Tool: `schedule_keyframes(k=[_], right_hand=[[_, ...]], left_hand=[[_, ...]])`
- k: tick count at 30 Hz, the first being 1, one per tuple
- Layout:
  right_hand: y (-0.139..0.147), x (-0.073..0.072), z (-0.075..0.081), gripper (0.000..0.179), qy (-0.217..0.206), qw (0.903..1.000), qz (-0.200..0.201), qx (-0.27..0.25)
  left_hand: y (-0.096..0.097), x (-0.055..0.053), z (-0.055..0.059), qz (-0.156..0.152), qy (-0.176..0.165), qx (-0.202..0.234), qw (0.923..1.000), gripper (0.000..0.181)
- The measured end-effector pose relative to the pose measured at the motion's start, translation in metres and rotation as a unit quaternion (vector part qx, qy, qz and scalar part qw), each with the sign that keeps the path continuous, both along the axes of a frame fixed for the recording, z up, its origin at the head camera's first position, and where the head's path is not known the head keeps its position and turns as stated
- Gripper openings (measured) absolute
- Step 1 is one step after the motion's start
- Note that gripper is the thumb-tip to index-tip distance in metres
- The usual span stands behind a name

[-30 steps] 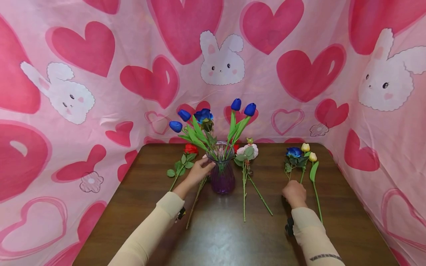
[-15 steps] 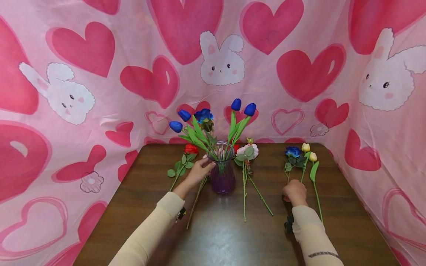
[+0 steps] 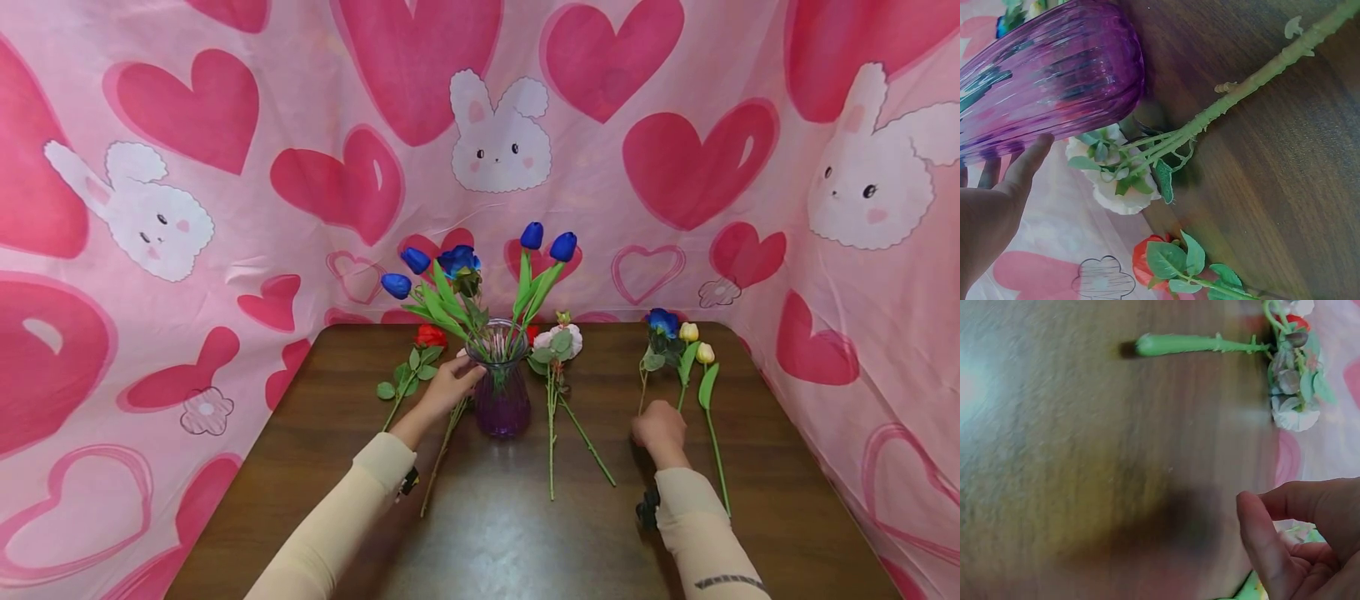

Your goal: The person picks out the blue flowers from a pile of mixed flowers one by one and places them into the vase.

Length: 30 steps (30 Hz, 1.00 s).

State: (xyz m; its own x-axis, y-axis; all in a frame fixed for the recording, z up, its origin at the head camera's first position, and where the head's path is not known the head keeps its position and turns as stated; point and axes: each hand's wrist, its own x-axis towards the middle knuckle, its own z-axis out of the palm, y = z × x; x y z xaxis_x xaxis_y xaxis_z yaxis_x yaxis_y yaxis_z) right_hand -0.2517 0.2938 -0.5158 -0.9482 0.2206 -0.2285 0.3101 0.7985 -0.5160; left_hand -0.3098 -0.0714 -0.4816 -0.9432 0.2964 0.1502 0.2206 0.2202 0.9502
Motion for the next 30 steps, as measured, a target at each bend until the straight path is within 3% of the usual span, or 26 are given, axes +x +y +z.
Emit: schedule_keyframes(k=[8,12,16,23,30], right_hand=[[-0.012,-0.005,0.009,0.033,0.088,0.9961,-0.003,0.012],[-0.02,-0.006,0.014,0.037,0.14,0.9901,-0.004,0.002],[-0.029,-0.008,0.022,0.027,0.193,0.9811,-0.012,-0.004],[-0.04,-0.01,0.037,0.022,0.237,0.9711,-0.023,-0.01],[-0.052,-0.007,0.053,0.018,0.298,0.954,-0.024,-0.017]], left_hand=[[0.0,0.0,0.003,-0.003,-0.008,0.003,1.0,0.046],[-0.001,0.01,0.019,-0.012,-0.006,0.001,0.9999,0.046],[-0.002,0.021,0.034,-0.018,0.003,-0.008,0.9998,0.047],[-0.001,0.025,0.038,-0.017,0.002,-0.007,0.9998,0.045],[-0.001,0.026,0.036,-0.019,0.008,-0.011,0.9997,0.042]])
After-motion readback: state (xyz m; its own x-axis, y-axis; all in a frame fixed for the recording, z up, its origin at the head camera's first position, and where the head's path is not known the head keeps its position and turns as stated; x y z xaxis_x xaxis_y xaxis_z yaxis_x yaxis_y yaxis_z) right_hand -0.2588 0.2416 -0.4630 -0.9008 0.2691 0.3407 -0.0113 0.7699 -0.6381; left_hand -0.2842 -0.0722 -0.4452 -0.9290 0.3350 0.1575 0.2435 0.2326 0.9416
